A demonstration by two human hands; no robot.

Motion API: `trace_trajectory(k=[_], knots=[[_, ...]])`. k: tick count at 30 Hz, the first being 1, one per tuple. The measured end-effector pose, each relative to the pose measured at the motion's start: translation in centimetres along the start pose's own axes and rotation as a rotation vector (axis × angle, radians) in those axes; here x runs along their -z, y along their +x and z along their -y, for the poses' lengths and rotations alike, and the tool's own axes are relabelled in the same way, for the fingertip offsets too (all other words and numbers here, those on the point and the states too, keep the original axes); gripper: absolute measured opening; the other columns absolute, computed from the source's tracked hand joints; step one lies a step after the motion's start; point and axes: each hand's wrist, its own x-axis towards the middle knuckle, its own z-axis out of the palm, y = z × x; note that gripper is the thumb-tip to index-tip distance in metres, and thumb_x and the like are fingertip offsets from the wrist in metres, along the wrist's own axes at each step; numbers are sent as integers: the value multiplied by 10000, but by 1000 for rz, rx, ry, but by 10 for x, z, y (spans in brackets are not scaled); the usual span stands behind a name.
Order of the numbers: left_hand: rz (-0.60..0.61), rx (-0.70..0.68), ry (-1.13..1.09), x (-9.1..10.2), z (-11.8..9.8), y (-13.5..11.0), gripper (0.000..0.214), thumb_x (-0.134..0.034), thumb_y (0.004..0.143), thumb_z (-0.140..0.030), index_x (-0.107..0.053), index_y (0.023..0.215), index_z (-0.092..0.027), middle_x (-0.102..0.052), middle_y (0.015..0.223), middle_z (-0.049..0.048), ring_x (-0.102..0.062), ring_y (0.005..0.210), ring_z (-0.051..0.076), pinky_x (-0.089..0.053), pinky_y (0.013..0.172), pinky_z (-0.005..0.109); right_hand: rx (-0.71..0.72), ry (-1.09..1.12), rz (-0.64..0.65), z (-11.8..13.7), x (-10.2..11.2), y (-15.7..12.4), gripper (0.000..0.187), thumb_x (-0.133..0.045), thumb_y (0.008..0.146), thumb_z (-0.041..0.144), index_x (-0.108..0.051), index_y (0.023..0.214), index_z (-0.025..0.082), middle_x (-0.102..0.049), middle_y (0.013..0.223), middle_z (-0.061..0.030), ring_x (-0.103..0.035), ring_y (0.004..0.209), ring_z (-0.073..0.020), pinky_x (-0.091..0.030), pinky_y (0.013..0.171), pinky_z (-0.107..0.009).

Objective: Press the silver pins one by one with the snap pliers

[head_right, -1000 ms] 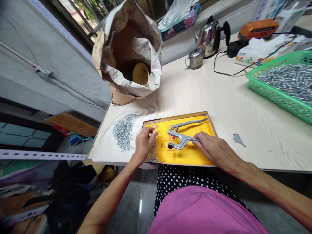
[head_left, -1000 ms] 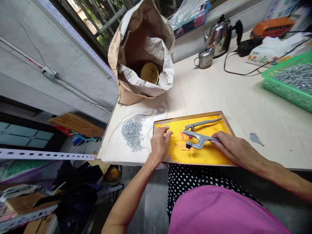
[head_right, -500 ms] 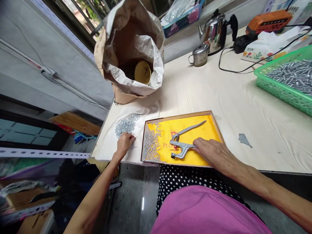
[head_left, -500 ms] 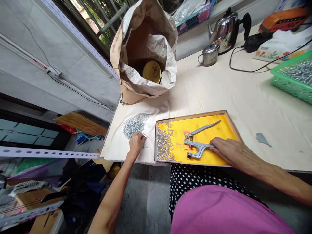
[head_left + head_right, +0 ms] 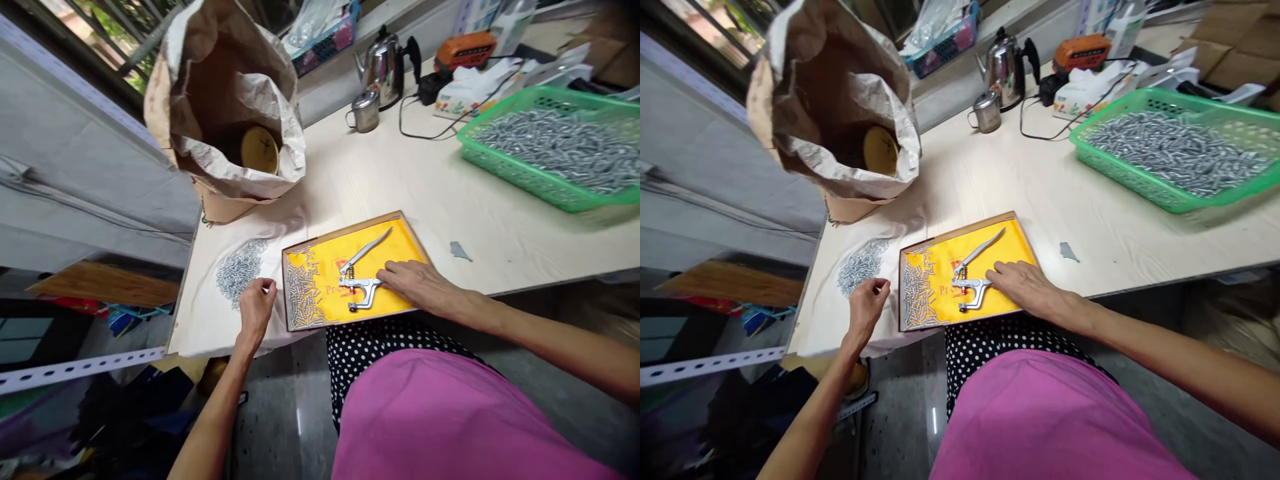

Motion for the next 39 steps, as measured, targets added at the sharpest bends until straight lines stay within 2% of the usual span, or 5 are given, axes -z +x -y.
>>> trace_trajectory(k=[4, 9, 26, 33, 39], knots=[[222, 100, -575, -14, -68, -22, 282, -635, 774, -441, -731, 813, -179, -704, 713, 27, -599, 606, 160, -469, 594, 270, 43, -63, -58, 2, 4, 4, 157, -452, 969, 156, -588, 910, 208, -584, 871, -78, -463, 850, -220, -279, 684, -343], [444, 190, -761, -48, -116, -42, 334, -700, 707, -479, -724, 743, -148, -670, 639, 20, -531, 535, 116, -381, 501, 223, 15, -38, -77, 2, 1, 4, 169, -443, 964, 149, -590, 905, 208, -568, 880, -79, -430, 856, -224, -267, 695, -352], [457, 176, -591, -61, -114, -45, 329, -679, 710, -468, -744, 723, -146, -690, 642, 17, -551, 562, 123, -383, 551, 227, -11, 34, -81, 1, -8, 2, 182, -421, 980, 167, -598, 959, 204, -591, 926, -84, -448, 868, -226, -271, 710, -359], [467, 156, -562, -59, -119, -47, 316, -654, 709, -467, -701, 663, -158, -655, 603, 16, -539, 549, 131, -356, 522, 230, -35, 23, -36, 5, 4, 1, 146, -464, 967, 141, -598, 983, 198, -610, 948, -75, -474, 877, -216, -262, 713, -355], [459, 137, -578, -59, -119, -51, 321, -646, 722, -462, -706, 696, -148, -667, 630, 17, -538, 556, 125, -375, 546, 234, -29, 112, -3, -6, 15, 15, 155, -505, 994, 308, -588, 1035, 183, -611, 1046, -82, -506, 882, -205, -272, 691, -335]])
